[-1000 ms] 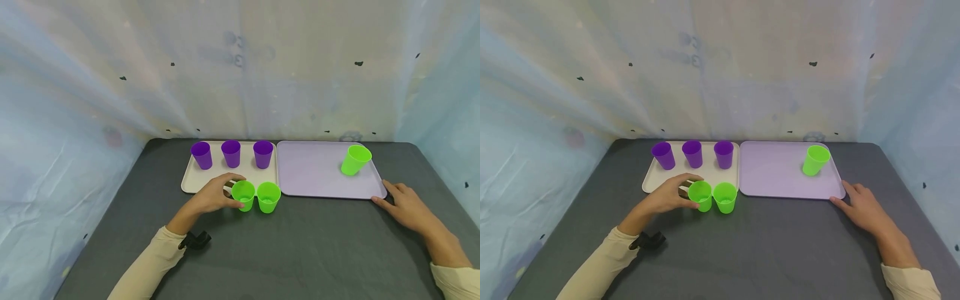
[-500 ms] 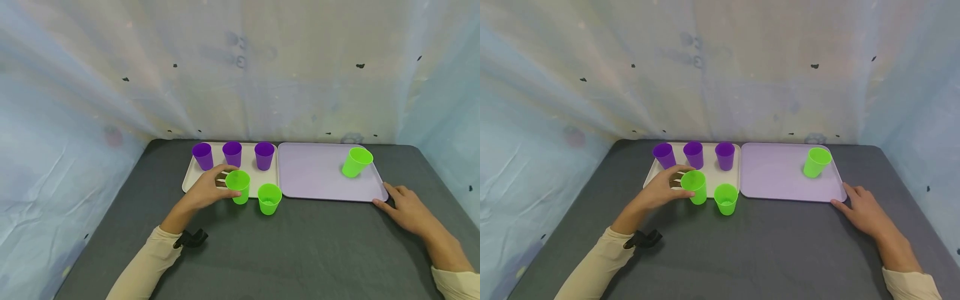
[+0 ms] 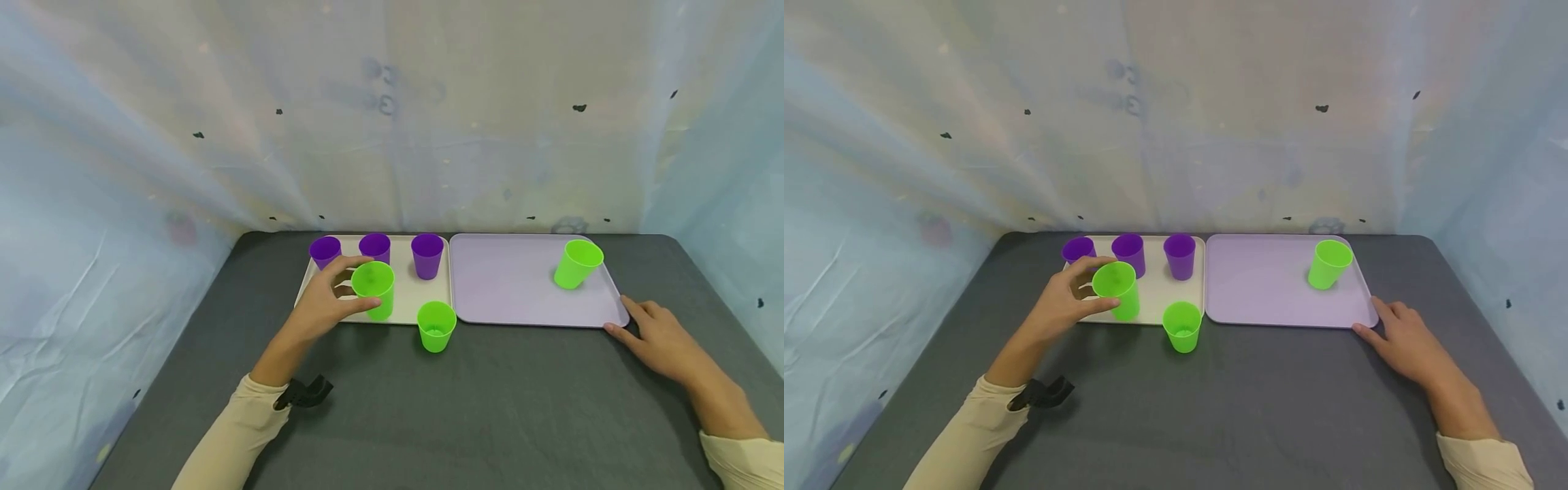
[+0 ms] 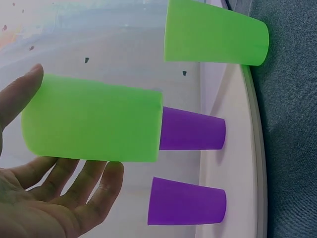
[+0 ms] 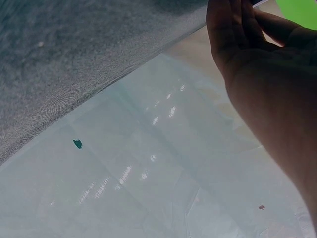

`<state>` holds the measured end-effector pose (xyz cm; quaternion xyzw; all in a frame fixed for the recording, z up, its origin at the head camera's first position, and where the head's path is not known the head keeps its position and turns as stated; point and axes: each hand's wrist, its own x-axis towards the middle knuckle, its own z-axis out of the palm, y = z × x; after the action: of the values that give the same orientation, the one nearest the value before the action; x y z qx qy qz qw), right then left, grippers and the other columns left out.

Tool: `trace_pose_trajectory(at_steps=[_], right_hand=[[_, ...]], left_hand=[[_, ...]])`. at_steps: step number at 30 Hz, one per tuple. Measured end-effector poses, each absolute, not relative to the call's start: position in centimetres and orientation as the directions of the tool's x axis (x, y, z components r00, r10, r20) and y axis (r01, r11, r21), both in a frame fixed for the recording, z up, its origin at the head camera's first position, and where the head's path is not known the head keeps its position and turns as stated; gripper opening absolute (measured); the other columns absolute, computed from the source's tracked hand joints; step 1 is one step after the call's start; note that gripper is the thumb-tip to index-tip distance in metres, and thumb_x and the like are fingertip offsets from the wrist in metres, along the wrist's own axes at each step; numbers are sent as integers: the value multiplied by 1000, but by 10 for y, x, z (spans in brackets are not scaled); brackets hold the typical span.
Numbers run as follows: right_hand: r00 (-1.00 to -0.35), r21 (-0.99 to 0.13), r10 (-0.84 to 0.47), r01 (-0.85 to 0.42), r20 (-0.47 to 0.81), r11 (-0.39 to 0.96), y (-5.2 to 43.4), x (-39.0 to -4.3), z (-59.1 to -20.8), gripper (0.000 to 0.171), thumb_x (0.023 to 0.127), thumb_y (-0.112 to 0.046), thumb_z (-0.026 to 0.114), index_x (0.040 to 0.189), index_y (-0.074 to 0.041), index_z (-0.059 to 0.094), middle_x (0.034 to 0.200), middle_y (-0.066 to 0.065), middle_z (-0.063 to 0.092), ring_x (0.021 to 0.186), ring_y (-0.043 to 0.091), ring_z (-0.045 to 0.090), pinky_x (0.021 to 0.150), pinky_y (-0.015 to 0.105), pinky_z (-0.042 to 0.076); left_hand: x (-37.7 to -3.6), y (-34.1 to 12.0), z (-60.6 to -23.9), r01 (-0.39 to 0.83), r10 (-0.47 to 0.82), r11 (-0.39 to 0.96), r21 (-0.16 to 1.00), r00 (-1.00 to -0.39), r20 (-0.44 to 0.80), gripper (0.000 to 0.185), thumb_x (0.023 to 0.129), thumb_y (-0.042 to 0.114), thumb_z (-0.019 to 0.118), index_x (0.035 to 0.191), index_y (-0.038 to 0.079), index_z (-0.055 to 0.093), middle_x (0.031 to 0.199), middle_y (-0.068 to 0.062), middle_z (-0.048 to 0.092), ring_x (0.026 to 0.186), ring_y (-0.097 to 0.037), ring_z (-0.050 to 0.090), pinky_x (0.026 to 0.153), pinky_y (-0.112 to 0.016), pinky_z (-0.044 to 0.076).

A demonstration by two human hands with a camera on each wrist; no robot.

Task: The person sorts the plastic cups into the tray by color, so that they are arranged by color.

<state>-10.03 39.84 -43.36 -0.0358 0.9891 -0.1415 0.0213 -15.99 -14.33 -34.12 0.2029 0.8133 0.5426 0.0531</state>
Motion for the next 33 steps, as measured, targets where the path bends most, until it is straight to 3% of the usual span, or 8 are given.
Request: trace_pose_trajectory(at_steps=[14,20,23,33], right_hand=[[-995,-292,-103,-97,-8,951,394,-100,-434,78,102,-43,53,145,19,31,128,46,42,113,59,42,91,71,36],[-995,-290,-103,-100,7,952,394,-97,-436,78,102,-43,53,145,19,31,127,45,43,112,59,42,90,70,36],[-994,-289,-109,-111,23,951,393,-98,-437,77,102,-43,54,145,18,32,127,44,44,112,58,43,90,70,37],[-993,-293,-114,-114,16,949,391,-101,-437,77,102,-42,54,145,18,32,126,44,43,111,58,43,90,70,37]], left_hand=[[-161,-139,-338,265,370,348,899,-920,128,67,79,18,85,139,15,54,136,-5,55,125,-28,57,103,-47,49],[-163,-117,-327,260,383,330,908,-915,123,69,77,24,87,139,20,55,133,0,57,114,-28,63,99,-52,51],[-164,-104,-323,249,383,328,911,-917,113,69,77,27,87,138,25,56,133,3,57,115,-25,63,99,-50,52],[-166,-60,-319,292,390,287,912,-905,167,65,78,30,86,136,25,58,131,4,56,117,-22,59,101,-44,52]])
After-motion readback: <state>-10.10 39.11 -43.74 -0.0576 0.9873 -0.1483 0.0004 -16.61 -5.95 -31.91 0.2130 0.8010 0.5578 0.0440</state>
